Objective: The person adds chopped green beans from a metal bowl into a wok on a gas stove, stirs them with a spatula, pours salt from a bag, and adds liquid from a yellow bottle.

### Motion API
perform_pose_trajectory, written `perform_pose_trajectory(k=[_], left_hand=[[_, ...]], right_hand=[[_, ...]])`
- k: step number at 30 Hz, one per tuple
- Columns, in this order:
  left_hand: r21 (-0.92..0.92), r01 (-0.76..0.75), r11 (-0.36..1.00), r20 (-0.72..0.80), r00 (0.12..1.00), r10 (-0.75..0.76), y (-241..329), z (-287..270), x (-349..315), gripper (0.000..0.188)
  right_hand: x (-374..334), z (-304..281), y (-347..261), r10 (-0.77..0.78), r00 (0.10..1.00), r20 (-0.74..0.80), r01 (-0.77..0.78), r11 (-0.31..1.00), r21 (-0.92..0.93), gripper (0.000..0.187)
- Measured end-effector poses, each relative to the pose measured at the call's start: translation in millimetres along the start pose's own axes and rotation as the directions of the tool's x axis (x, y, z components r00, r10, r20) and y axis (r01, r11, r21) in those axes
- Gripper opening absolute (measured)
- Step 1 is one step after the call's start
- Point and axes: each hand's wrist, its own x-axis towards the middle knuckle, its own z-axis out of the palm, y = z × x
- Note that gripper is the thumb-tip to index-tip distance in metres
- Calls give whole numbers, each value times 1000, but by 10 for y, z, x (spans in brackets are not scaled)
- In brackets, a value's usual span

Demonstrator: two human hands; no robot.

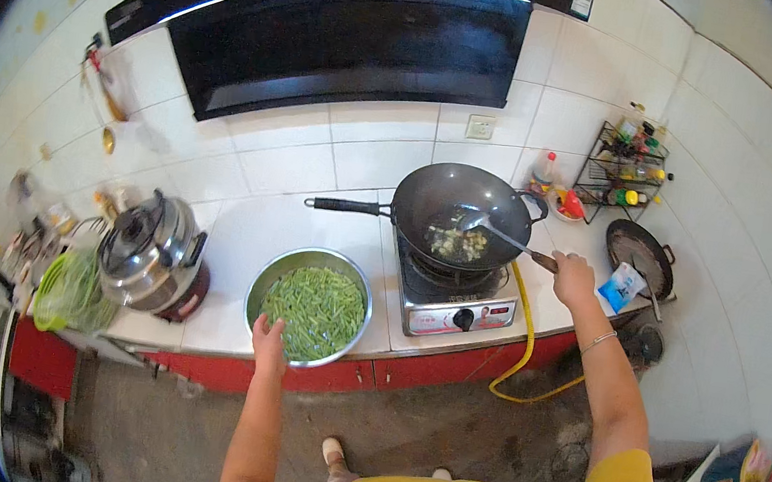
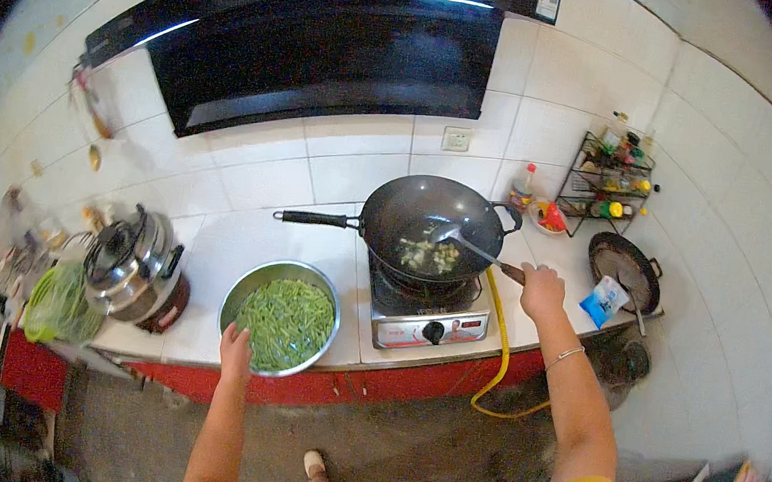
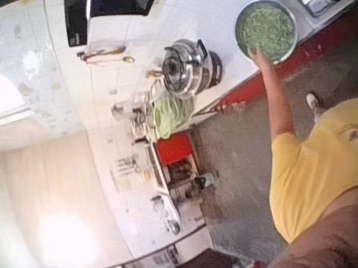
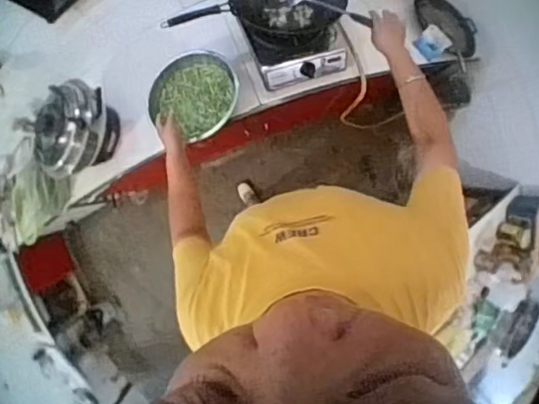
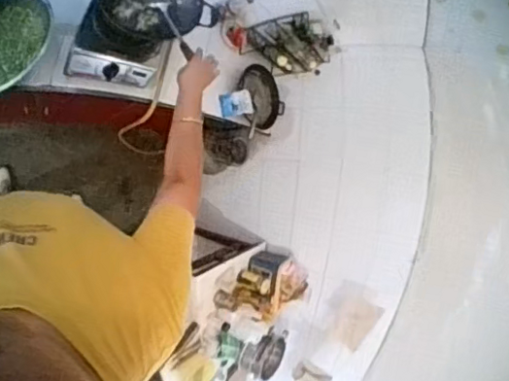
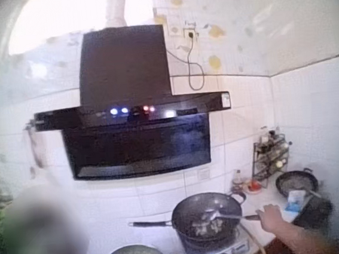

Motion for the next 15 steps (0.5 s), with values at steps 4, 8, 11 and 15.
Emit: perform_pose_trajectory(k=[4,8,11,15], left_hand=[[-66,82,994,90,993,-76,-378,-260,711,54],[-122,320,939,265,923,-280,-322,-152,1209,47],[11,375,927,217,904,-368,-606,-250,1511,56],[235,529,816,139,812,-567,-329,-143,1410,79]], right_hand=[[-233,-155,-838,-74,977,-198,117,969,216,19],[-546,241,-2740,-109,937,331,-238,494,836,28],[-633,983,-3835,-25,687,726,-716,144,683,47],[-644,1622,-4291,160,349,923,-873,-303,383,64]])
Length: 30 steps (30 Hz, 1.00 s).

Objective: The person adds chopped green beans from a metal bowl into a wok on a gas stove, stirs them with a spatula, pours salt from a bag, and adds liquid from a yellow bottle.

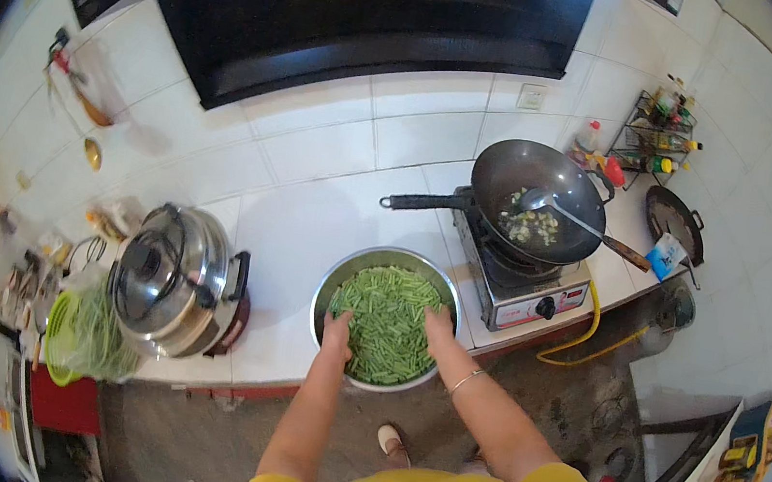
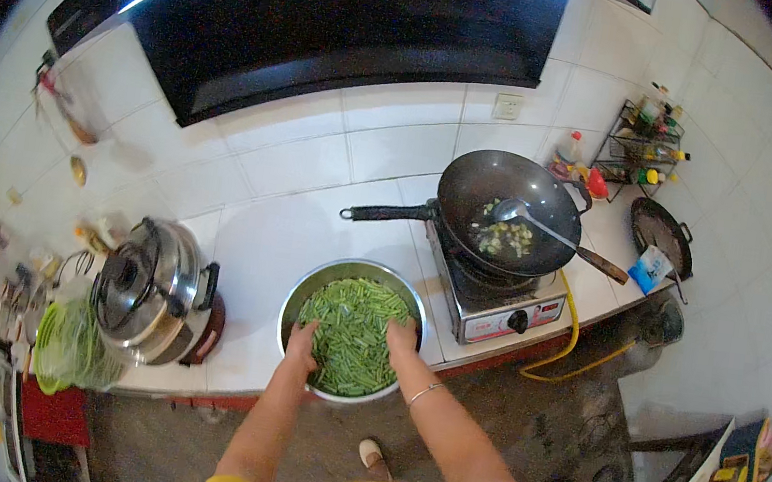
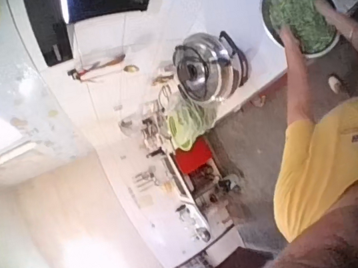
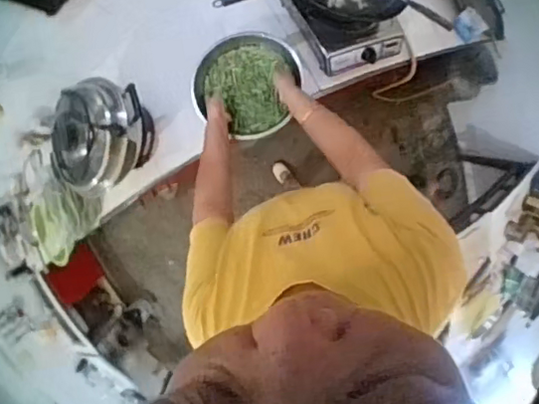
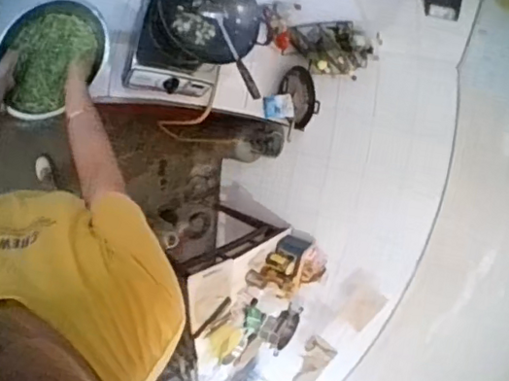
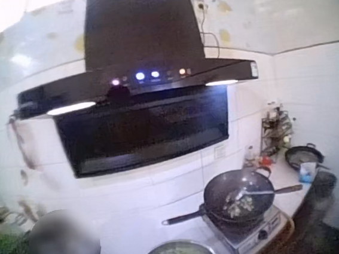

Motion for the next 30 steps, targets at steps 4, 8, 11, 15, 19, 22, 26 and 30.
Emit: perform_pose_trajectory(k=[4,8,11,15,19,22,26,30], left_hand=[[82,142,986,55,988,-147,242,136,-95,81],[-55,200,978,200,962,-186,-117,178,405,68],[-62,130,990,277,955,-108,-79,215,260,61],[48,-184,982,339,928,157,424,308,-577,62],[324,-345,881,444,878,181,325,28,-357,66],[16,-129,991,199,972,124,318,-98,-449,66],[-35,193,981,143,972,-187,21,-52,-196,65],[-156,191,969,376,919,-121,24,241,-96,84]], right_hand=[[330,318,243,99,992,-75,-110,981,-159,62],[273,436,166,282,950,132,-291,955,57,57],[36,394,39,136,945,298,-179,976,121,46],[-60,378,-123,-246,896,370,182,963,198,37],[-388,187,-427,-299,892,339,399,873,-280,37],[-590,72,-516,3,993,117,25,971,-237,57],[-147,72,111,62,997,35,-61,997,-42,60],[-158,406,-23,255,967,16,-255,967,-22,73]])
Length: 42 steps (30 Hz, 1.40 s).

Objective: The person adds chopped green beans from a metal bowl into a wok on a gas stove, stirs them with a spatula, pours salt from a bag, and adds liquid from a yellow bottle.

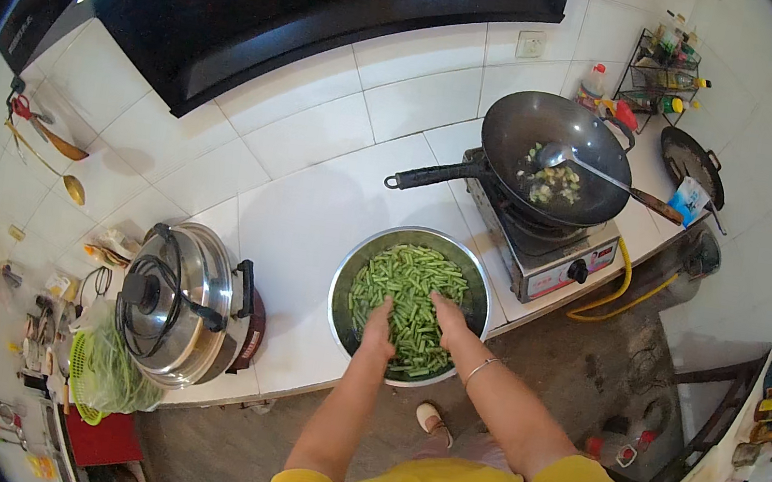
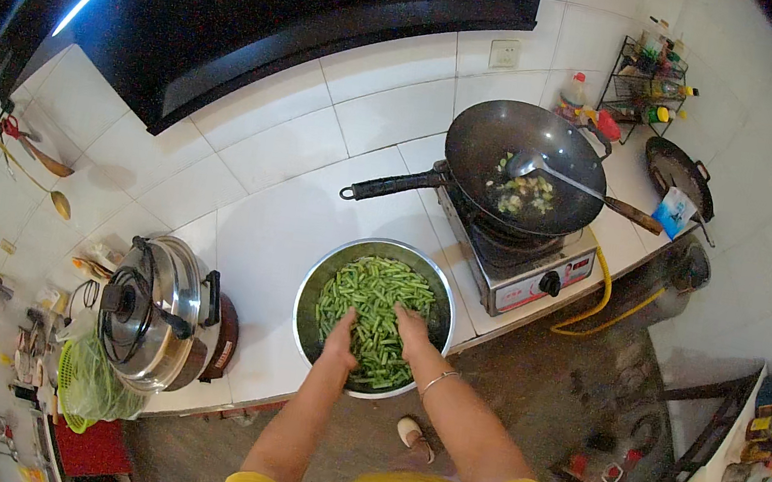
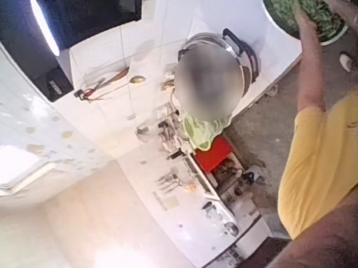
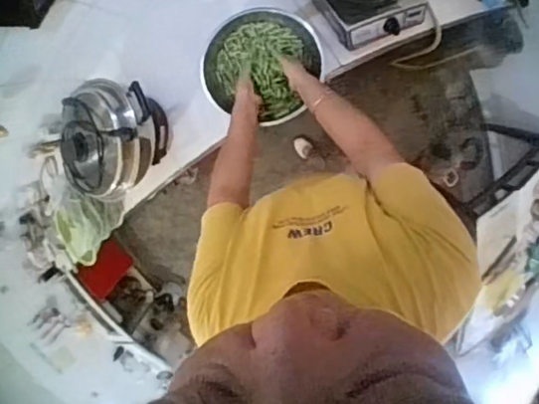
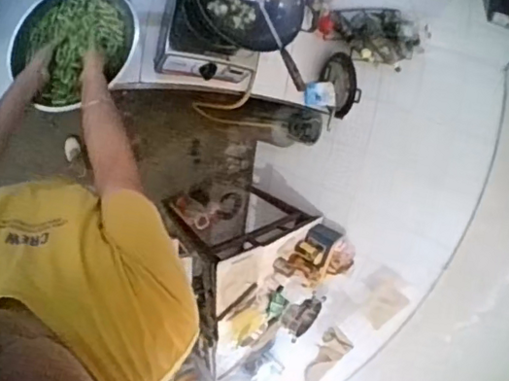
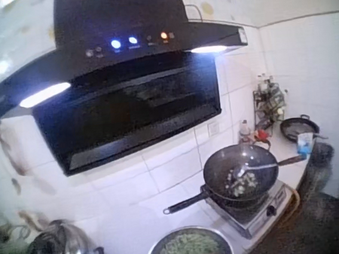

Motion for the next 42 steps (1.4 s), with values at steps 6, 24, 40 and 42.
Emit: perform_pose_trajectory(k=[6,24,40,42], left_hand=[[182,-172,968,-257,942,216,-58,493,-200,79],[-1,-665,747,-91,744,662,100,670,-681,42],[83,-635,768,-151,754,639,-138,529,-611,33],[125,-662,739,-183,717,673,106,898,-872,31]], right_hand=[[-185,111,44,-289,956,-43,292,949,122,84],[-554,416,64,-700,706,-111,701,666,254,41],[-414,337,260,-604,790,-104,611,761,220,58],[-672,329,-21,-654,751,-90,650,711,266,48]])
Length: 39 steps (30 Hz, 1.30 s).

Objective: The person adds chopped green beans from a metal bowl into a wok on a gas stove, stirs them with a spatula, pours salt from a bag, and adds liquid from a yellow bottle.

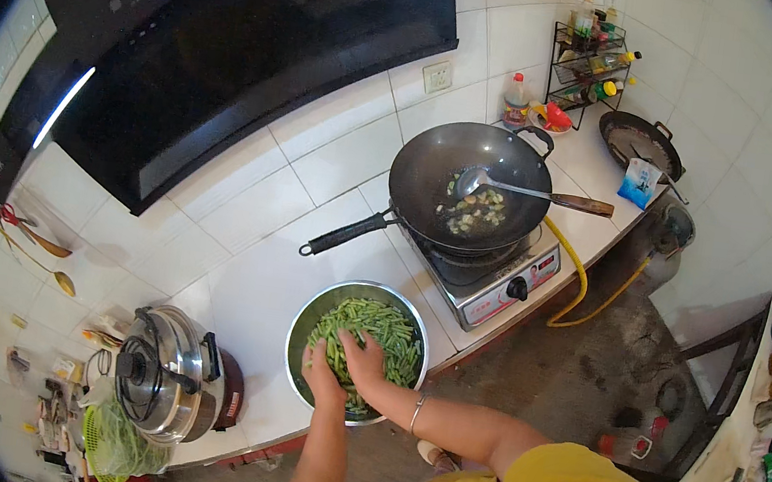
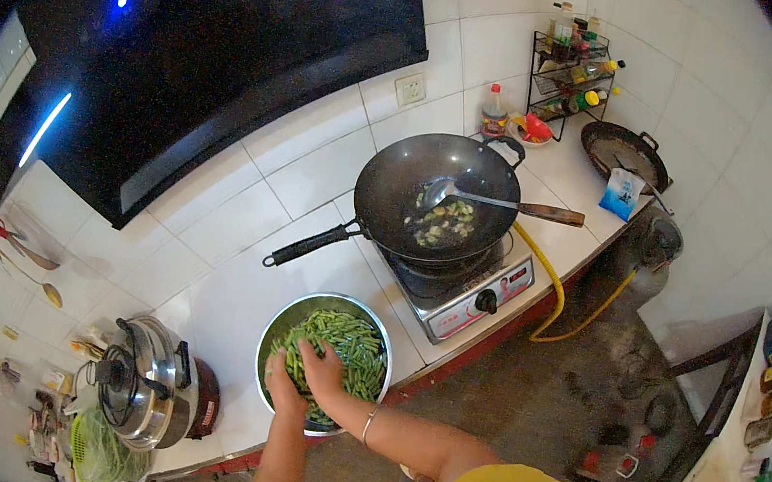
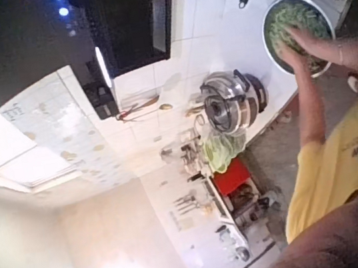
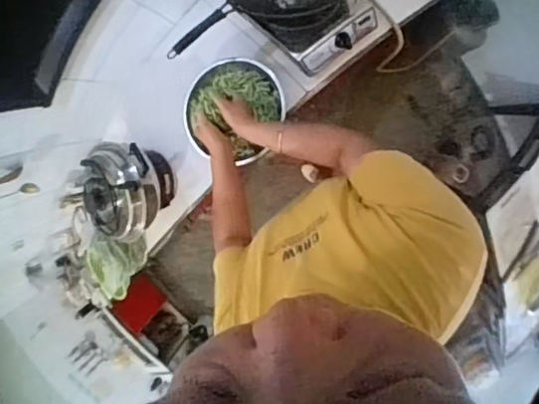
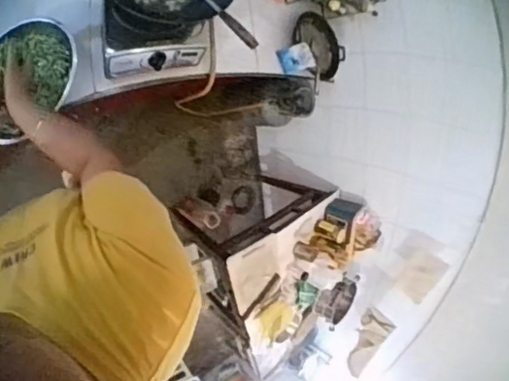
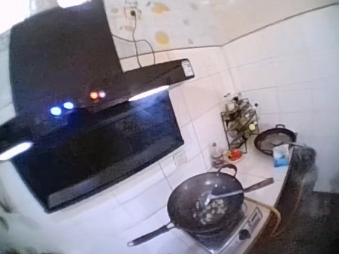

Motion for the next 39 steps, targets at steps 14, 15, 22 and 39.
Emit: perform_pose_trajectory(k=[14,15,22,39], left_hand=[[-9,-131,991,573,812,113,422,2808,576,56],[72,-64,995,562,827,12,243,2877,803,63],[85,-60,995,628,778,-7,745,2491,826,55],[-61,208,976,326,929,-178,252,155,554,56]], right_hand=[[1504,-918,-2326,-379,881,-282,461,819,340,29],[1637,-1086,-2328,-334,905,-262,387,903,186,30],[1818,-1809,-2702,-268,955,-125,271,963,3,31],[1285,-3115,-2929,-310,932,186,24,-460,-888,39]])
